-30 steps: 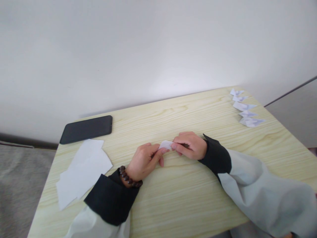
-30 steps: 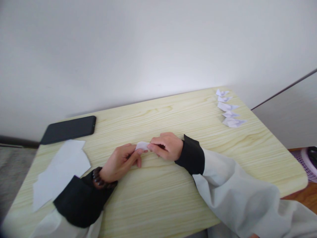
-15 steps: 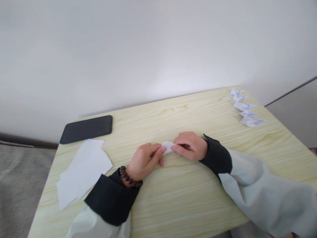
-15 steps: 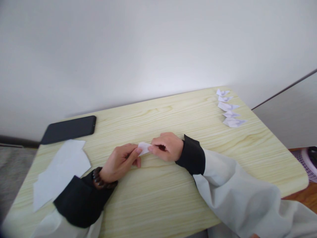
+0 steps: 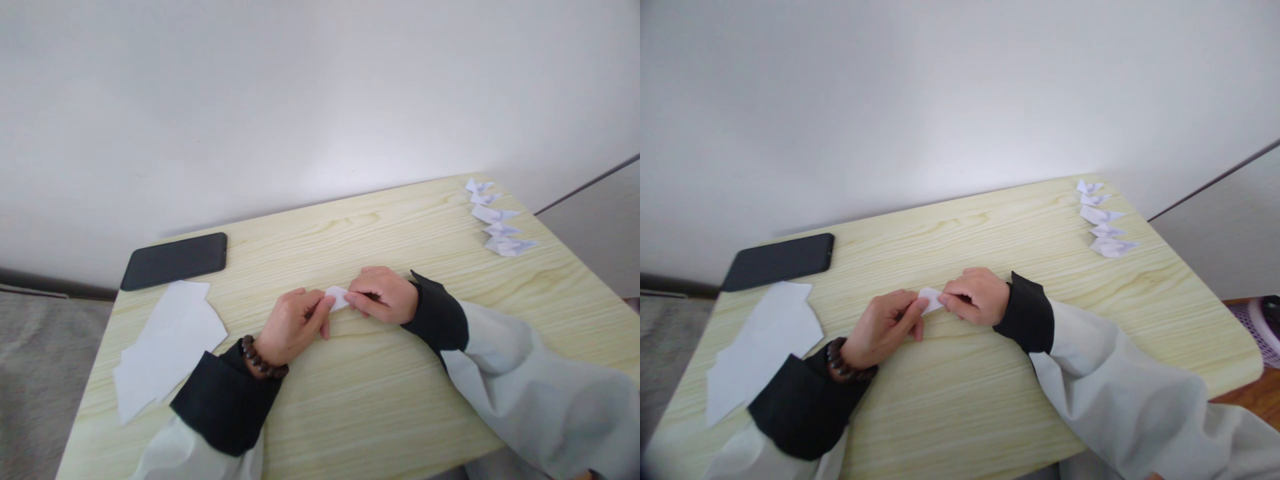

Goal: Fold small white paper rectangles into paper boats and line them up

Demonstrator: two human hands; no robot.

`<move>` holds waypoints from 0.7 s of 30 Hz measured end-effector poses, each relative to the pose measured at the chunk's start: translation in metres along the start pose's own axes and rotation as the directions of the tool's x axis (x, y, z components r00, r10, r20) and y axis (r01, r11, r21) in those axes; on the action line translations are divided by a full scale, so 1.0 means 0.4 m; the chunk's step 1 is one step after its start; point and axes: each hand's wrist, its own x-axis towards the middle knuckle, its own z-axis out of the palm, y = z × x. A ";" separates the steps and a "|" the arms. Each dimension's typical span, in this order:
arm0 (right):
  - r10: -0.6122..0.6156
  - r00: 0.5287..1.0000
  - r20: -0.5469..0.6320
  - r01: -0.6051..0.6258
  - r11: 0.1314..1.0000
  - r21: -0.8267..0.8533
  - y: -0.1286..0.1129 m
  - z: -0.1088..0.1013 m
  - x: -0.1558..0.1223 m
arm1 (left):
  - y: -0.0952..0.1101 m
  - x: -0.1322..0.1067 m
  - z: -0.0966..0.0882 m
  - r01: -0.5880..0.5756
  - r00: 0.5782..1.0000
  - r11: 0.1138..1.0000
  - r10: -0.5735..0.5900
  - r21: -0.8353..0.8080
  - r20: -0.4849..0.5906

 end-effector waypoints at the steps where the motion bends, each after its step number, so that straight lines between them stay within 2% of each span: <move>1: -0.004 1.000 -0.002 0.004 1.000 -0.006 0.001 0.000 -0.001 | -0.002 -0.001 0.000 -0.003 1.000 1.000 0.003 -0.007 -0.003; 7: -0.045 0.999 -0.011 0.045 0.999 -0.006 0.004 0.002 -0.003 | -0.010 -0.002 0.005 0.024 0.999 0.997 -0.027 -0.069 -0.040; 13: -0.055 0.998 -0.017 0.054 0.997 -0.057 0.004 0.006 -0.001 | 0.000 0.003 0.005 0.007 0.999 1.000 -0.006 0.029 -0.035; 16: -0.050 0.999 -0.016 0.049 0.997 -0.053 0.004 0.007 -0.001 | 0.001 0.003 0.005 0.015 0.999 1.000 -0.014 0.011 -0.047; 18: -0.029 0.999 -0.030 0.028 0.999 -0.036 0.001 0.005 -0.002 | 0.000 0.001 0.004 0.042 0.997 0.998 -0.045 -0.048 -0.058; 21: 0.070 0.994 -0.087 -0.070 0.998 0.004 -0.007 -0.001 -0.003 | 0.001 -0.001 0.002 0.091 0.993 0.985 -0.100 -0.149 -0.054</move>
